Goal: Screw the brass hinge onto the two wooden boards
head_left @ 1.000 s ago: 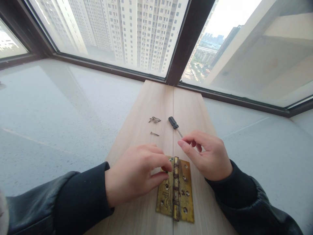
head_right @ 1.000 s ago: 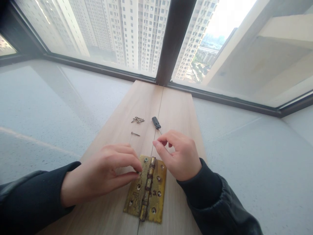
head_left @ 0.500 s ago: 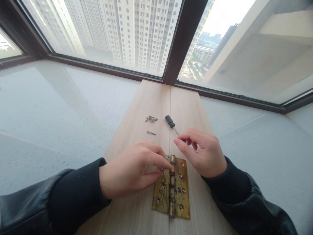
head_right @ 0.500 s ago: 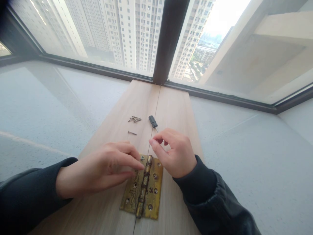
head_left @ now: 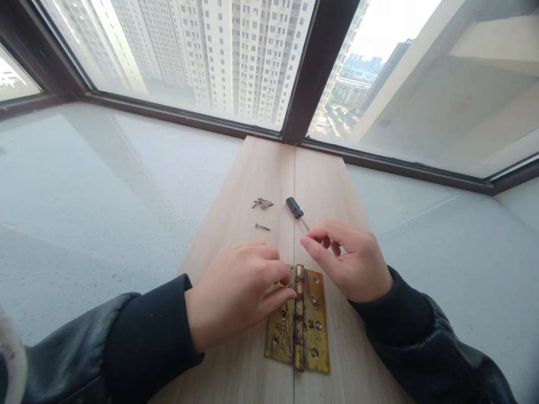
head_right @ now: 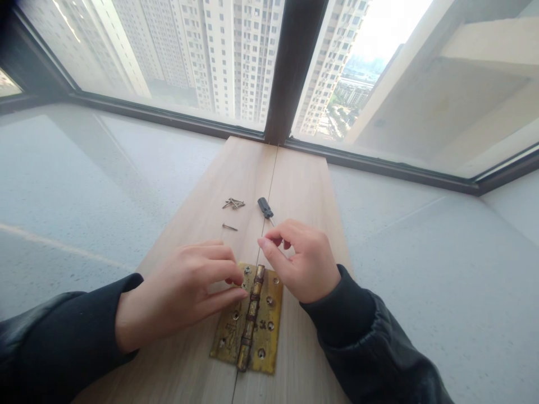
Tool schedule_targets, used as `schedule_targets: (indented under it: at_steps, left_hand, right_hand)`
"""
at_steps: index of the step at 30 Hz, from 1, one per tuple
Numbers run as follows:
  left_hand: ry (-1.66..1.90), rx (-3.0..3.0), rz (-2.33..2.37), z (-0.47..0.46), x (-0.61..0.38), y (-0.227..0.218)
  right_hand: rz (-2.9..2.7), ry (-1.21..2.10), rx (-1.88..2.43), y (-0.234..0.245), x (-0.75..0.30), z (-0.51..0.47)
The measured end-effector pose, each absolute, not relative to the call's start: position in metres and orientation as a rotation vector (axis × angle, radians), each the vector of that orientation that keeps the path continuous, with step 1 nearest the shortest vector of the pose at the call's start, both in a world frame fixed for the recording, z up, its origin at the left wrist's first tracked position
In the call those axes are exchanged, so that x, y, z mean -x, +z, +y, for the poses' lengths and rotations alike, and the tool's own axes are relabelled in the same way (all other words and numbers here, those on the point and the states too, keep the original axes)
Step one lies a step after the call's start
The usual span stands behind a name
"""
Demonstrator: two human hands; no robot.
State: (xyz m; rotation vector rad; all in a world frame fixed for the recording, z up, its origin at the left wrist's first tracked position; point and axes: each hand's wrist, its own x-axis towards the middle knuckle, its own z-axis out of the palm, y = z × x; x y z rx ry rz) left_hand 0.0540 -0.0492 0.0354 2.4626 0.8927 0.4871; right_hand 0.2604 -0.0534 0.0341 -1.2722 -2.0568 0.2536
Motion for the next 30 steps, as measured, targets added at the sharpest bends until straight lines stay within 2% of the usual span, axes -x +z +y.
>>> schedule_targets:
  at_steps: [9,15,23,30]
  left_hand:
    - [0.551,-2.403,0.903,-0.0476,-0.0508,0.0381]
    - [0.601,-2.52,0.736,-0.048,-0.0521,0.0338]
    - [0.501,-2.218,0.747,-0.0429,-0.0484,0.0396]
    - [0.541,-2.209,0.6,-0.0408,-0.0458,0.0407]
  right_hand:
    - [-2.064,0.264,1.269,0.0366,-0.2616,-0.0547]
    - [-2.072,0.263,1.269,0.0369,-0.2604,-0.054]
    - [-2.071,0.277,1.27,0.0352,-0.261,-0.0529]
    - [-2.056,0.292,1.267,0.0371,-0.2606,-0.0541]
